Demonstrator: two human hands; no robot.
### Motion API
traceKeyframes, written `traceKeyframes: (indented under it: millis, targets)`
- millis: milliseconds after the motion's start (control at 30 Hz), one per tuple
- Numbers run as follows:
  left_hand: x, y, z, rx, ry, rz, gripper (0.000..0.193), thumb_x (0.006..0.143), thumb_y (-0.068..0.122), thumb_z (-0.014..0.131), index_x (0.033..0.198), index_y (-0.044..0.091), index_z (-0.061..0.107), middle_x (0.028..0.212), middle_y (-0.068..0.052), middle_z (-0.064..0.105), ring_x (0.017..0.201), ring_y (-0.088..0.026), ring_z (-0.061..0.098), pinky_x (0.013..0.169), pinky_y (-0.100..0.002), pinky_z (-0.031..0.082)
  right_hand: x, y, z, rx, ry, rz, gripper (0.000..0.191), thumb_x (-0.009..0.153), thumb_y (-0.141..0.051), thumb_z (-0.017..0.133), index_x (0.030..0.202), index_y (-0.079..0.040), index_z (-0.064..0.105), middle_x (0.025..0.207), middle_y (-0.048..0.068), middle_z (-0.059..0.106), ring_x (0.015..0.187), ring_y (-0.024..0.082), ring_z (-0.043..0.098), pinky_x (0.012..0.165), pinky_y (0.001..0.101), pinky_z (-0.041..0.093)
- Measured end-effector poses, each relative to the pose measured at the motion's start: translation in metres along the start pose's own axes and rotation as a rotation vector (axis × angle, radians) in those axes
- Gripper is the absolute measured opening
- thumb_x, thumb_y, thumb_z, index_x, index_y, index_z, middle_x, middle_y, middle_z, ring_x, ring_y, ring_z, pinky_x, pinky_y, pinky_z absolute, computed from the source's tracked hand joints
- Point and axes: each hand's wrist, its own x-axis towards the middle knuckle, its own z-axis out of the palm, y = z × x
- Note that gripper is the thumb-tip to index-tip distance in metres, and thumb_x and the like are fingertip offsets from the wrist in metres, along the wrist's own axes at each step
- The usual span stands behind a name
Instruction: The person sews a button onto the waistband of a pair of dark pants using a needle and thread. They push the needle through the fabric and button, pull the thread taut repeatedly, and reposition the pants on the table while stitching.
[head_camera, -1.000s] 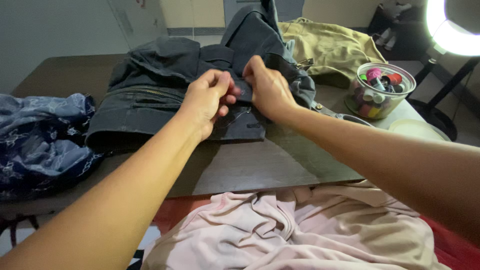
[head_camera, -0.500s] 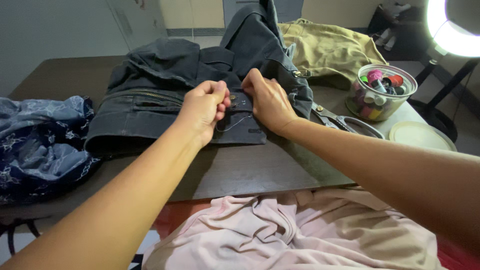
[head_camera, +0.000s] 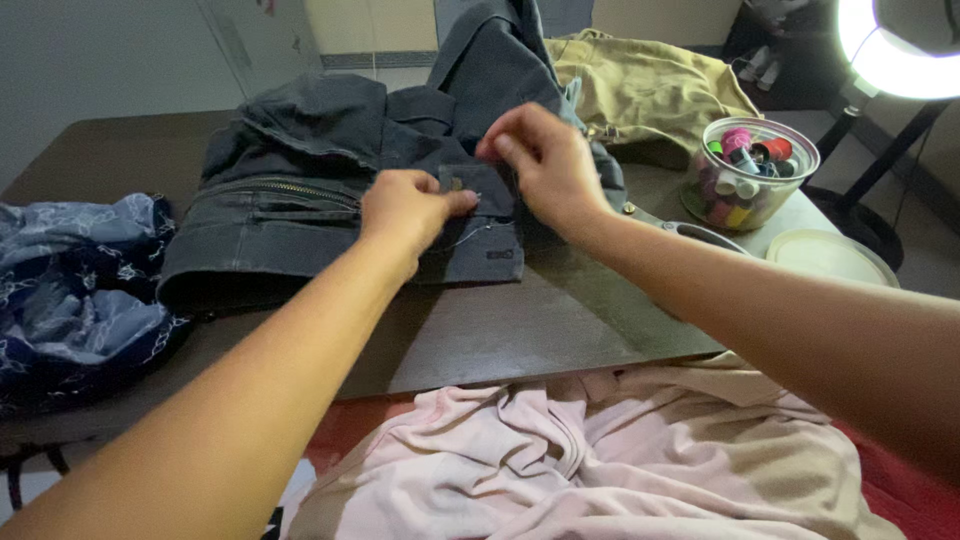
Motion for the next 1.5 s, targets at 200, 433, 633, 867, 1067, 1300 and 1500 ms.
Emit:
traceKeyframes:
  millis: [200,433,633,867,1067,1300,1500]
  targets:
    - [0.02,0.002,-0.011,-0.493,-0.185,-0.099,0.016,0.077,0.018,0.081,0.077,0.006,0.07,0.073,-0.003,0.065,0.061,-0.015,0.057,0.052,-0.028,0.043,-0.021,-0.043,-0.02,-0.328,-0.014,-0.111,0.008,0.094,-0.009,0.076,0.102,-0.007,0.078,0.09,0.01,0.066,0.077,0.018,0.061,0.069,0.0305,0.049]
    - [0.029,0.002,-0.014,-0.634,-0.351,-0.164,0.013,0.084,0.016,0.08,0.081,0.007,0.071,0.075,-0.002,0.068,0.061,-0.012,0.06,0.056,-0.024,0.051,-0.03,-0.069,-0.024,-0.305,-0.13,0.208,0.014,0.092,-0.019,0.072,0.097,-0.006,0.075,0.071,0.005,0.072,0.061,0.012,0.068,0.06,0.0285,0.053]
    - [0.024,0.016,-0.026,-0.714,-0.341,-0.236,0.02,0.084,0.019,0.083,0.083,0.005,0.069,0.082,-0.004,0.066,0.069,-0.015,0.063,0.061,-0.027,0.06,-0.032,-0.067,-0.02,-0.226,-0.154,0.083,0.017,0.091,-0.019,0.073,0.097,-0.003,0.074,0.075,0.003,0.074,0.068,0.007,0.068,0.064,0.0255,0.055]
    - [0.01,0.036,-0.036,-0.873,-0.279,-0.345,0.02,0.081,0.007,0.082,0.094,-0.002,0.069,0.09,-0.012,0.071,0.077,-0.021,0.068,0.065,-0.03,0.064,-0.027,-0.062,-0.018,-0.206,-0.119,0.085,0.016,0.091,-0.019,0.073,0.094,-0.003,0.074,0.074,0.001,0.073,0.069,0.005,0.068,0.065,0.0238,0.055]
    - [0.002,0.043,-0.034,-0.911,-0.259,-0.358,0.02,0.081,0.004,0.08,0.096,-0.004,0.07,0.092,-0.015,0.072,0.077,-0.021,0.07,0.064,-0.029,0.063,-0.024,-0.064,-0.021,-0.229,-0.101,0.158,0.016,0.09,-0.019,0.073,0.093,-0.003,0.076,0.071,0.002,0.073,0.066,0.006,0.067,0.062,0.0244,0.053]
    - [-0.006,0.048,-0.037,-0.83,-0.213,-0.267,0.014,0.082,0.005,0.08,0.09,-0.004,0.073,0.088,-0.012,0.073,0.074,-0.019,0.07,0.062,-0.028,0.063,-0.019,-0.067,-0.021,-0.095,-0.136,0.252,0.014,0.089,-0.016,0.072,0.09,-0.003,0.076,0.072,0.001,0.073,0.067,0.004,0.067,0.063,0.0223,0.054]
    - [-0.008,0.051,-0.032,-0.768,-0.186,-0.196,0.015,0.084,0.008,0.08,0.087,-0.004,0.072,0.084,-0.01,0.073,0.07,-0.016,0.07,0.061,-0.026,0.064,-0.017,-0.069,-0.024,-0.066,-0.132,0.302,0.014,0.088,-0.015,0.072,0.086,-0.002,0.075,0.07,0.002,0.072,0.065,0.004,0.065,0.061,0.0215,0.051]
